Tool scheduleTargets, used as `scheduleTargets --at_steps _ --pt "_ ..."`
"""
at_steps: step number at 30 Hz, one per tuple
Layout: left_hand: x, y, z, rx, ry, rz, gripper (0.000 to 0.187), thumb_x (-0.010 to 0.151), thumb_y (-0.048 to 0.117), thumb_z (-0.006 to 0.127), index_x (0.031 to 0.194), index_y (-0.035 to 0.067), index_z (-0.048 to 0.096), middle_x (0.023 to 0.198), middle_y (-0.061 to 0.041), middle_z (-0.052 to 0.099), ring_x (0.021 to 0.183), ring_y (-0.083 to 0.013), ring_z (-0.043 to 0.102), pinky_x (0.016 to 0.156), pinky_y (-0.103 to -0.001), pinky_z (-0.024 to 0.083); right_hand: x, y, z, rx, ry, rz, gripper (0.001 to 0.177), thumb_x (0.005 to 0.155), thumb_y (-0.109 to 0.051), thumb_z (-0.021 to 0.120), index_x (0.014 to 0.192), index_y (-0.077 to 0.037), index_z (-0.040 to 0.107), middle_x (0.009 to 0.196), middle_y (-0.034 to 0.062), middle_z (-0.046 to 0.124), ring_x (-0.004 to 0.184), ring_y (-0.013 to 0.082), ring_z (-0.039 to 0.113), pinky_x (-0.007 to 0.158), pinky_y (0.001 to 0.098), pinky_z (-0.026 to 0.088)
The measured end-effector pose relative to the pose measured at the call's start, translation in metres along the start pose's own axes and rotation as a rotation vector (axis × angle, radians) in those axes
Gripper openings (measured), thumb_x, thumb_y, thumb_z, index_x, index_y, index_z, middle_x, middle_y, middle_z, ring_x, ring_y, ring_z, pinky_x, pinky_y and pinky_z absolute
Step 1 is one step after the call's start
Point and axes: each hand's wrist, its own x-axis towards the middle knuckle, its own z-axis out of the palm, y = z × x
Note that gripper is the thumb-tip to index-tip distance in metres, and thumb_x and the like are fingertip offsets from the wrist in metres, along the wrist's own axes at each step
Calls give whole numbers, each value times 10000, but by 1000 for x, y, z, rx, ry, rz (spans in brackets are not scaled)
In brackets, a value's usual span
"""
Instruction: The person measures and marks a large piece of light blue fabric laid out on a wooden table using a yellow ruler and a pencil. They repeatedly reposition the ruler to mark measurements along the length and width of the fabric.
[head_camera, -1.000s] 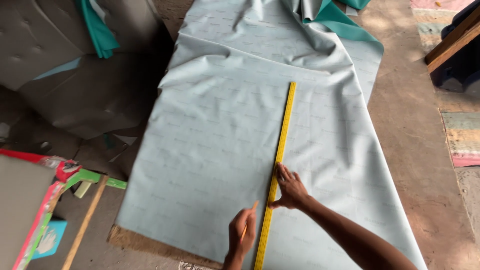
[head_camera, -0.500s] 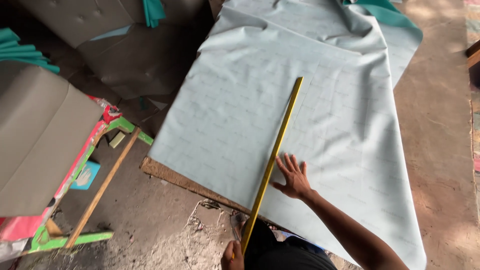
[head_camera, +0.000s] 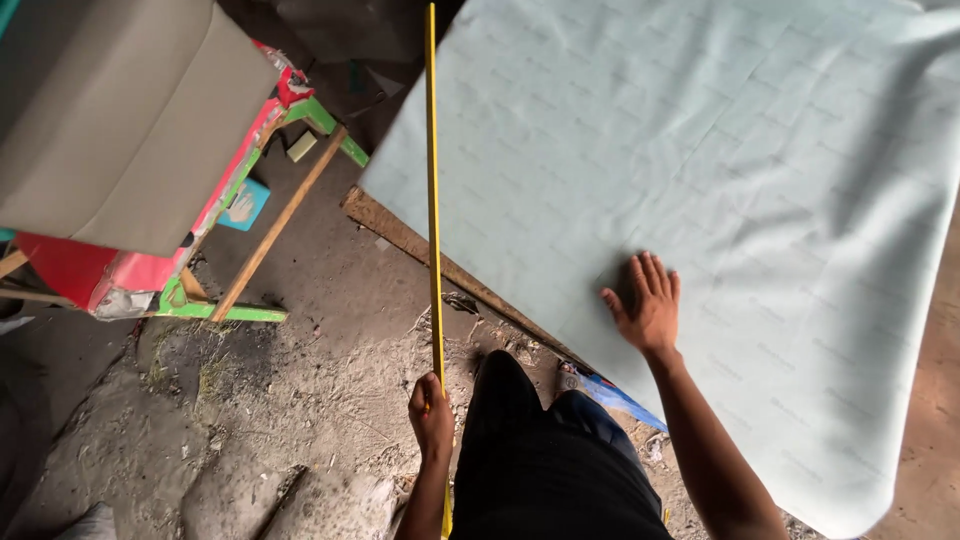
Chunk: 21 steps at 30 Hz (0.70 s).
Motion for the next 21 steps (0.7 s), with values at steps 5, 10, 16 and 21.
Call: scheduleTargets --at_steps 5,10,16,21 --pt "30 14 -17 -63 30 -7 396 1052 389 506 1144 120 782 1140 -109 794 956 -267 740 846 -391 630 6 -2 -5 25 23 38 945 1019 -656 420 1614 71 315 1628 255 432 1527 415 367 1261 574 200" --pt "77 -30 -55 22 147 155 389 1036 421 542 1097 134 797 946 -113 820 809 -279 785 695 -403 575 13 5 15 -117 210 31 895 1001 -505 599 1632 74 339 1334 317 635 1210 507 574 1109 566 396" --pt "134 -103 -123 118 283 539 300 1033 291 577 1100 99 797 962 -121 827 841 -306 798 694 -395 582 26 -17 38 -126 149 375 821 999 -423 575 1655 18 355 1480 325 552 1383 449 468 1186 525 193" --pt "194 -113 -174 164 276 390 298 999 372 591 1004 183 821 945 -74 833 801 -303 783 665 -422 573 62 -119 111 -252 400 138 764 926 -257 764 1528 142 517 1259 357 652 1125 530 598 974 600 460"
